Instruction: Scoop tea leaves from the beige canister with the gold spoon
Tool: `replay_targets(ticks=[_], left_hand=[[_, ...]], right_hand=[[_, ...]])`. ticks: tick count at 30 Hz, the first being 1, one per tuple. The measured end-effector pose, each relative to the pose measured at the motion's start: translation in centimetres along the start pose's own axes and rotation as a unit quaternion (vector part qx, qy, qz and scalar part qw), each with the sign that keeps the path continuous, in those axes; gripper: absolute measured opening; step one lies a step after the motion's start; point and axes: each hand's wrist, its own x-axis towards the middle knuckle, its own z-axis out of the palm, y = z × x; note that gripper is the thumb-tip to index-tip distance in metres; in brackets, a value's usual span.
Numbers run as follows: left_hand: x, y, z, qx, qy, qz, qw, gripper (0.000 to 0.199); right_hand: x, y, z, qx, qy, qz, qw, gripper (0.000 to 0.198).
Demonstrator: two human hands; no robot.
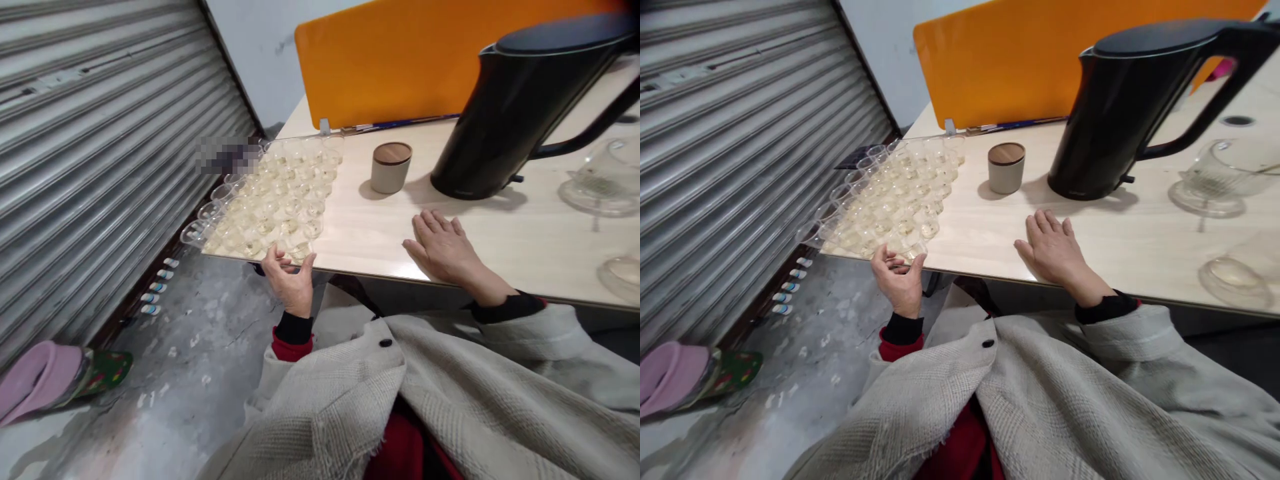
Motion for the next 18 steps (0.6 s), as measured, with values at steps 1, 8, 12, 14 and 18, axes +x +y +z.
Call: replay_targets(ticks=[1,8,12,14,18], left_hand=[[-0.1,0.1,-0.3,-0.005,0.0,0.003,1.0,0.08],[-2.0,4.7,-1.1,-0.065,-0.016,0.177,0.982,0.057],[-2.5,8.3,1.6,-0.131,-0.155,0.257,0.945,0.033],[-2.4,9.5,3.7,-0.144,-0.215,0.272,0.927,0.025],[-2.1,10.5,7.8,-0.13,-0.29,0.262,0.911,0.018]], right_hand=[[-0.1,0.1,0.0,0.007,0.007,-0.004,1.0,0.072],[-2.8,1.8,-1.0,0.106,0.119,-0.044,0.986,0.06],[-6.4,2.9,-4.1,0.115,0.182,-0.034,0.976,0.055],[-8.6,3.6,-6.1,0.101,0.199,-0.004,0.975,0.053],[-12.9,5.9,-9.4,0.04,0.248,0.12,0.96,0.049]])
